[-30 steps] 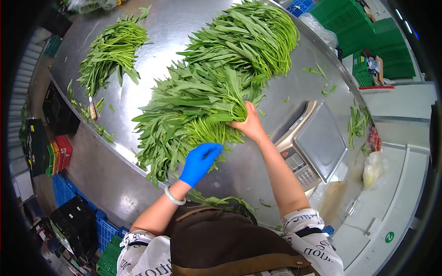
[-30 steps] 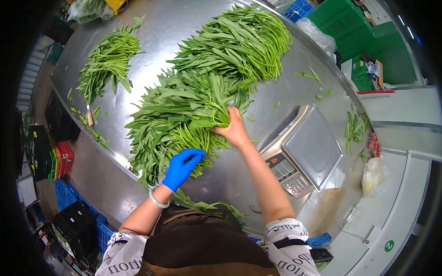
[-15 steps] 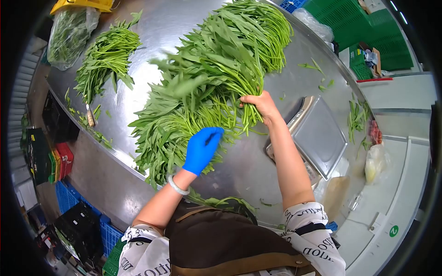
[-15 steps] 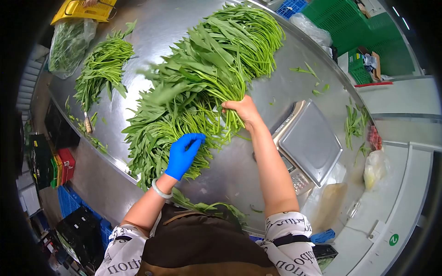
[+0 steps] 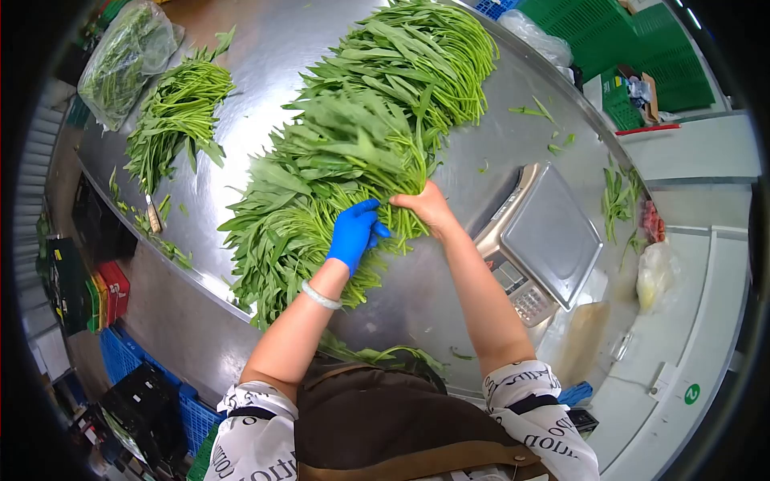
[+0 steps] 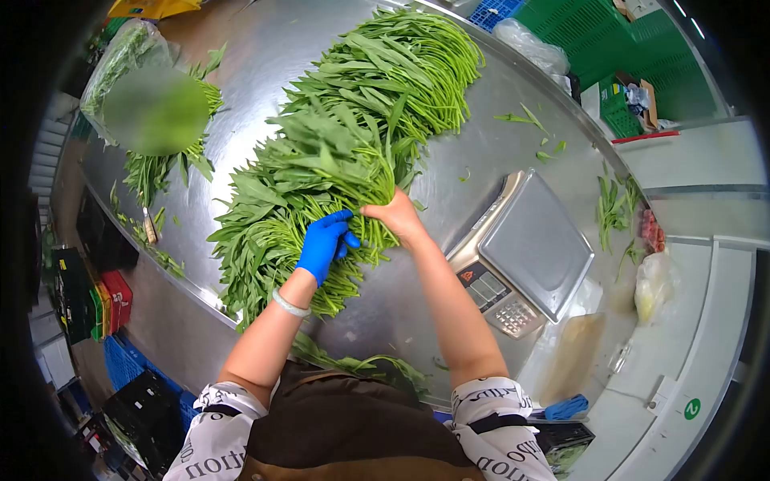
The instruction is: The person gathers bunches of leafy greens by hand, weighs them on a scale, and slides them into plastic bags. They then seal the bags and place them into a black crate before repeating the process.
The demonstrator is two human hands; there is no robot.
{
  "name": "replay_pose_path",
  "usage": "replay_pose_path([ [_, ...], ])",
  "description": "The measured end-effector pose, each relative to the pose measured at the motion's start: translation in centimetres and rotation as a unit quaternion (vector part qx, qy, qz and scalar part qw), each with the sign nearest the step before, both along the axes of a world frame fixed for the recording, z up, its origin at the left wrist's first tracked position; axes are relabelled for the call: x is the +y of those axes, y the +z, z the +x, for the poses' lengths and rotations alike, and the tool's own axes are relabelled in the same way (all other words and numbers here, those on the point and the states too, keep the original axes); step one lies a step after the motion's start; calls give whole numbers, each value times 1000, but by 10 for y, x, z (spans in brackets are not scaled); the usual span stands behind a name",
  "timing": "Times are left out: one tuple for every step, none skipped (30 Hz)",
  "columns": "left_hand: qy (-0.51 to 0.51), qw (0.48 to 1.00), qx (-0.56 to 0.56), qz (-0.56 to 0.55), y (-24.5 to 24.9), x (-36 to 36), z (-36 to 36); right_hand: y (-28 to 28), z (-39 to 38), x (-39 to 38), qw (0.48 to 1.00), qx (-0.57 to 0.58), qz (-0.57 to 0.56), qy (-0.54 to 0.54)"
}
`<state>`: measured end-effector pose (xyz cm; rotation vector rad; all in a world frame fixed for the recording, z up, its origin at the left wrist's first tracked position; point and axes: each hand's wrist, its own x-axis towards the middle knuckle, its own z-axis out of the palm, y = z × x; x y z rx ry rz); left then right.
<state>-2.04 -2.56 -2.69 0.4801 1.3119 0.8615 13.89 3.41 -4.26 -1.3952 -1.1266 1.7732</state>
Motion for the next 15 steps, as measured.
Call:
replay_pose_path([
  [10,1000,-5,-2,1,-1,2,-4,-3,-1,1000,3,2,16],
  [1,1000,-12,2,-1,0,4,-8,-5,-2,999,5,4,32],
  [-8,1000,-19,7,-2,4,6,-10,-7,-2,999,7,7,48],
  [-18,999,-27,14,-3,8,8,-10,-9,-1,998,18,-9,62],
  [-18,999,-25,18,-2,9,9,-12,-8,0,998,-16,40,51],
  [-18,999,-23,24,2,11,9,-10,-9,1,994,-50,90,41],
  [-17,999,-20,28,5,12,9,-8,-11,2,986,-83,139,31],
  [-52,998,-5,39,4,12,5,-4,-6,0,973,-164,162,24],
  [-55,996,9,68,9,9,6,7,-6,-2,973,-146,176,15],
  [-56,993,22,97,19,7,7,15,-5,-4,973,-129,190,7],
  [-57,990,35,127,24,5,9,20,-4,-5,973,-112,204,1],
  [-53,990,26,126,21,4,9,22,-6,-6,968,-118,221,-10],
  [-48,990,25,130,14,3,10,24,-8,-8,967,-173,187,4],
  [-43,990,25,134,2,3,11,25,-11,-10,962,-227,152,16],
  [-39,989,26,139,-11,4,10,28,-12,-11,953,-279,118,27],
])
